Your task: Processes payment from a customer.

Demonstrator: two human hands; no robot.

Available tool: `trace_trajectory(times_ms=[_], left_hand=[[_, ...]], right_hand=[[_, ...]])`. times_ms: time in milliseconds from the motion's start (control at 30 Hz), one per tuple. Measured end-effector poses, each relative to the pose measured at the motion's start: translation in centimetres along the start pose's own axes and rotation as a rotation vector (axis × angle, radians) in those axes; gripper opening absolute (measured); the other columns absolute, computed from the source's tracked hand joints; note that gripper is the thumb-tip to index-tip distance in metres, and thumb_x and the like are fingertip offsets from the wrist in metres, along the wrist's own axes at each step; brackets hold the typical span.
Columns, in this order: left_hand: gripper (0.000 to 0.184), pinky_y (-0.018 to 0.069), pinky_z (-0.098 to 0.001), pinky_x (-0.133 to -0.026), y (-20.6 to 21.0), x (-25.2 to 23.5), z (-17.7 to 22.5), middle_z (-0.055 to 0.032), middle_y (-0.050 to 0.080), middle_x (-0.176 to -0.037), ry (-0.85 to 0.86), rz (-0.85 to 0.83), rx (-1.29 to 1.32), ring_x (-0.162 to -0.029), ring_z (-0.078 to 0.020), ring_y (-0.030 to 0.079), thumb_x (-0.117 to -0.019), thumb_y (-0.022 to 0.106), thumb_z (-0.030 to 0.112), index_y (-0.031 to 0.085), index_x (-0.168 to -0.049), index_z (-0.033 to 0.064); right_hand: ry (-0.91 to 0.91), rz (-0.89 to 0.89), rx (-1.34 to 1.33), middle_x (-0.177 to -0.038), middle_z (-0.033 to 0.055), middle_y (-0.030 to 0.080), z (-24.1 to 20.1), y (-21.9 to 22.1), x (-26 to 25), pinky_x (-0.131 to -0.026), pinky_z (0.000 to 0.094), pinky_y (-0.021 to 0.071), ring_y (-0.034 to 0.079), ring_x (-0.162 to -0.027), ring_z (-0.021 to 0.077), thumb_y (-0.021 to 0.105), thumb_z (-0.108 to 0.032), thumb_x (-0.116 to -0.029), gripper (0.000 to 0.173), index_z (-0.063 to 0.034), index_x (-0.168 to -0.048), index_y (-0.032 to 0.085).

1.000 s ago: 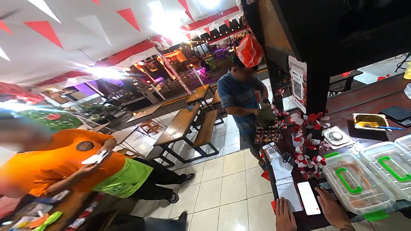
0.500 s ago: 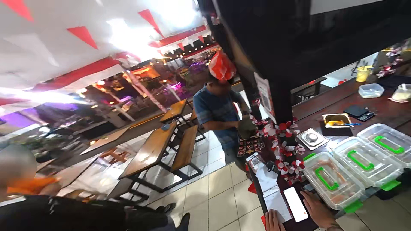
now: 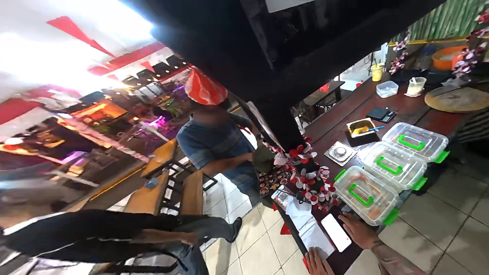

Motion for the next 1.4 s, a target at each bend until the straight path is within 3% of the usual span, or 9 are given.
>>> trace_trajectory(times_ms=[167,433,733,933,1400], left_hand=[[0.052,0.0305,-0.0525,-0.122,-0.2,-0.2,0.1,-0.0209,0.045,-0.156,0.011,0.015,-0.004,-0.149,-0.0408,0.034,-0.1,0.039,0.025,0.055,-0.143,0.0002],[0.054,0.028,-0.0499,-0.124,0.2,-0.3,-0.5,-0.0181,0.045,-0.156,0.016,0.018,-0.016,-0.151,-0.0376,0.033,-0.1007,0.036,0.027,0.054,-0.145,0.0011],[0.052,0.0272,-0.0475,-0.125,-0.1,-0.3,-0.3,-0.011,0.047,-0.157,-0.038,0.013,-0.017,-0.152,-0.0317,0.031,-0.1009,0.038,0.026,0.056,-0.146,0.0077],[0.052,0.03,-0.0462,-0.124,0.0,0.0,-0.1,-0.0113,0.047,-0.156,-0.06,0.019,-0.014,-0.152,-0.0309,0.033,-0.0997,0.041,0.026,0.057,-0.145,0.0079],[0.052,0.0295,-0.0455,-0.124,0.1,0.1,-0.1,-0.0087,0.044,-0.159,-0.088,-0.027,-0.013,-0.153,-0.0288,0.03,-0.1,0.04,0.026,0.055,-0.147,0.0103]], right_hand=[[-0.02,0.025,-0.018,-0.159,0.0071,0.046,-0.3,-0.3,0.1,-0.123,0.0402,0.0337,0.038,-0.15,0.0205,0.034,-0.038,-0.1101,0.047,-0.0256,-0.152,0.049],[-0.024,0.039,0.015,-0.157,0.0053,0.048,-0.4,-0.2,-0.4,-0.124,0.0381,0.0331,0.038,-0.15,0.0184,0.033,-0.039,-0.1099,0.046,-0.0257,-0.15,0.052],[-0.043,0.081,0.081,-0.157,0.0053,0.049,-0.4,0.3,-0.4,-0.122,0.0426,0.0367,0.041,-0.148,0.022,0.036,-0.036,-0.1093,0.046,-0.0246,-0.151,0.052],[-0.054,0.091,0.111,-0.158,0.0082,0.047,0.4,0.9,-0.5,-0.12,0.0434,0.0395,0.043,-0.148,0.0237,0.036,-0.036,-0.1095,0.046,-0.0249,-0.151,0.051],[-0.116,0.118,0.137,-0.158,0.0015,0.048,0.7,1.2,-0.4,-0.124,0.0433,0.0322,0.038,-0.151,0.0221,0.032,-0.035,-0.1101,0.048,-0.0218,-0.152,0.05]])
Point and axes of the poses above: each hand's wrist, its own x-axis away from the middle knuckle, its own y-axis out of the palm, z = x × y, the point moved 5 cm from there along -x, towards the middle knuckle
